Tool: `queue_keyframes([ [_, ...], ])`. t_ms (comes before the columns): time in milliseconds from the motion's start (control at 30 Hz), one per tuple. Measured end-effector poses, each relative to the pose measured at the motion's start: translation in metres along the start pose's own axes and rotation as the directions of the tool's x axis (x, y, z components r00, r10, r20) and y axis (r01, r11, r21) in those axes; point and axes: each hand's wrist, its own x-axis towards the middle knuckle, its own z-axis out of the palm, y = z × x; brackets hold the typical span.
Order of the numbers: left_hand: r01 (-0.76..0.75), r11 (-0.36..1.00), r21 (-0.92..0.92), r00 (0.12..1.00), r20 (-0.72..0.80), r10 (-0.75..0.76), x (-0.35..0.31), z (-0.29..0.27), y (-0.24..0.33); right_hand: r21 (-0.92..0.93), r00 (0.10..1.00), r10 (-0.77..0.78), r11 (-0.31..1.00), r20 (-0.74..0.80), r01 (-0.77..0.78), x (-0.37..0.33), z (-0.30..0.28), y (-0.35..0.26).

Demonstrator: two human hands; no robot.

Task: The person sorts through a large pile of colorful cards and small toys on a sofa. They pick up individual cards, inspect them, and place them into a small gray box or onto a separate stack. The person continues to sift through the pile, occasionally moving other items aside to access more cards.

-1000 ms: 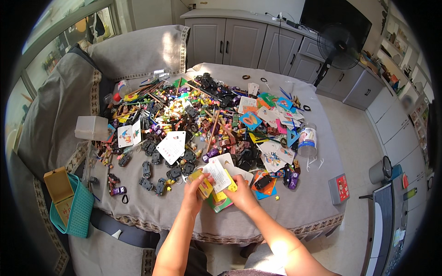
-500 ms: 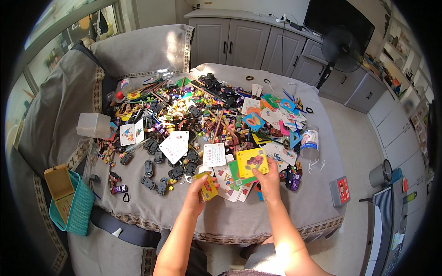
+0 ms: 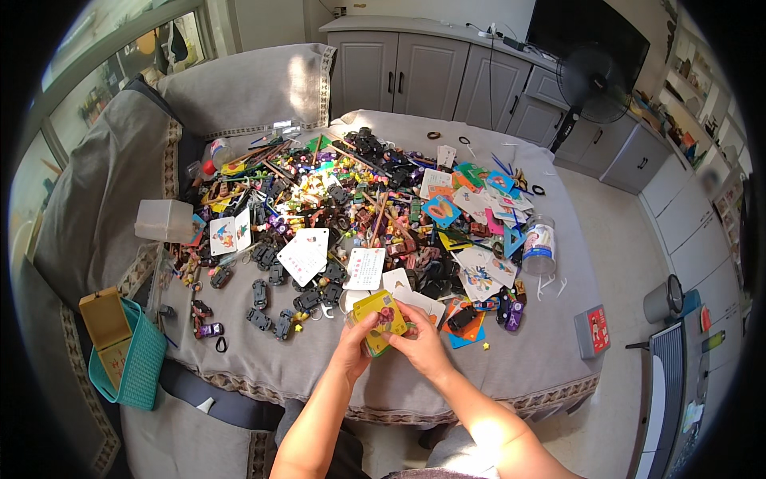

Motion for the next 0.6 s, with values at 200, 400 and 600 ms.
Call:
queue_keyframes([
  [200,0.011,1.0,-0.012,0.999,0.035,-0.011,-0.001,-0.007,0.003,-0.377,0.982,-0.187,0.908,0.026,0.183,-0.002,-0.001,-0.02],
  [400,0.072,0.997,-0.028,0.982,0.175,-0.066,-0.007,0.002,0.016,-0.363,0.91,-0.384,0.834,0.158,0.415,0.003,-0.007,-0.03],
  [600,0.155,0.983,0.097,0.973,0.157,-0.169,-0.006,-0.01,0.005,-0.468,0.839,-0.359,0.707,0.409,0.53,0.002,-0.007,-0.019],
])
